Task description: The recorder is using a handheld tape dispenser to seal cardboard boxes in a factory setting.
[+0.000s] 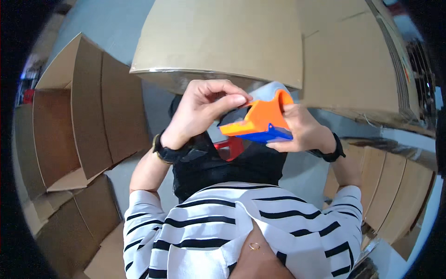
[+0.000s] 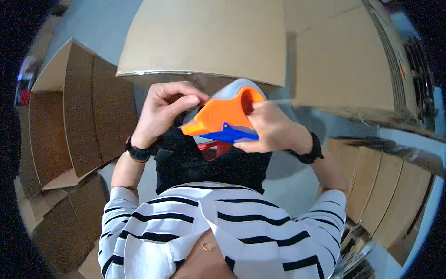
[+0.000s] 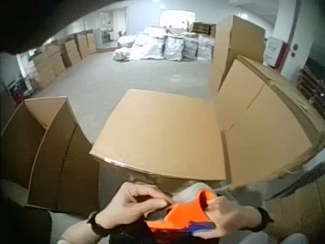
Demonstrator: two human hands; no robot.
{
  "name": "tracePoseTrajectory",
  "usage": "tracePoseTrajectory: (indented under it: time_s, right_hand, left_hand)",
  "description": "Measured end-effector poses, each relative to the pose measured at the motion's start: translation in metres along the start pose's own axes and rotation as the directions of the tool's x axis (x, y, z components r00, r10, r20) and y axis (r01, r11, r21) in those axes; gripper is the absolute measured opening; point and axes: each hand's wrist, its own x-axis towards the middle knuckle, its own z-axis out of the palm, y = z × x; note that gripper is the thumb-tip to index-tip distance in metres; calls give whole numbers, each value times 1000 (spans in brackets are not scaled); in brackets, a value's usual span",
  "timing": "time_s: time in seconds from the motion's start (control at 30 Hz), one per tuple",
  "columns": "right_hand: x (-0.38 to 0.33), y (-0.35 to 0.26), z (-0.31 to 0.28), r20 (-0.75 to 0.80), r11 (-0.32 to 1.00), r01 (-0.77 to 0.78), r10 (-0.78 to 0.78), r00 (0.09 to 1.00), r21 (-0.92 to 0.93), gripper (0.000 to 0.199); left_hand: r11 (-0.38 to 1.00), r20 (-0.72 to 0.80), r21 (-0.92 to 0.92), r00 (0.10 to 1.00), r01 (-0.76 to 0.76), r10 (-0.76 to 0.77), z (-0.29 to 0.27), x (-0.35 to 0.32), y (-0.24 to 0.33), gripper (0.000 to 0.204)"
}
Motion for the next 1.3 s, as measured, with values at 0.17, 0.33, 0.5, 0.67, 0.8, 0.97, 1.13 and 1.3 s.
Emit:
tracePoseTrajectory:
  time_s: [0.17, 0.33, 0.5, 0.67, 0.8, 0.97, 1.13, 1.3]
  right_hand:
    - [43, 2, -22, 421, 764, -569, 428, 799, 303, 44]
    - [110, 54, -24, 592, 724, -645, 416, 690, 244, 44]
    - [185, 87, 2, 701, 625, -736, 404, 588, 258, 56]
    - [236, 110, 39, 659, 489, -785, 453, 601, 381, 47]
    - [244, 124, 46, 671, 454, -786, 429, 606, 420, 43]
    - [264, 136, 54, 688, 480, -807, 456, 564, 343, 38]
    - [257, 133, 51, 694, 448, -842, 502, 516, 302, 38]
    - [248, 139, 52, 684, 454, -838, 509, 523, 303, 39]
  left_hand:
    - [913, -360, 400, 930, 82, 74, -26, 7, -20, 12]
    - [967, -467, 162, 879, 196, -100, -138, 15, -37, 18]
    - [959, -687, 191, 726, 209, -21, -305, -14, -54, 22]
    - [871, -717, 217, 677, 441, -165, -400, -15, -78, 22]
    - [833, -761, 290, 642, 471, -98, -413, -13, -89, 23]
    - [804, -751, 358, 658, 474, -54, -423, -17, -100, 23]
    - [856, -729, 308, 681, 415, -68, -415, -18, -116, 21]
    - [744, -773, 383, 631, 548, -67, -400, -19, -117, 23]
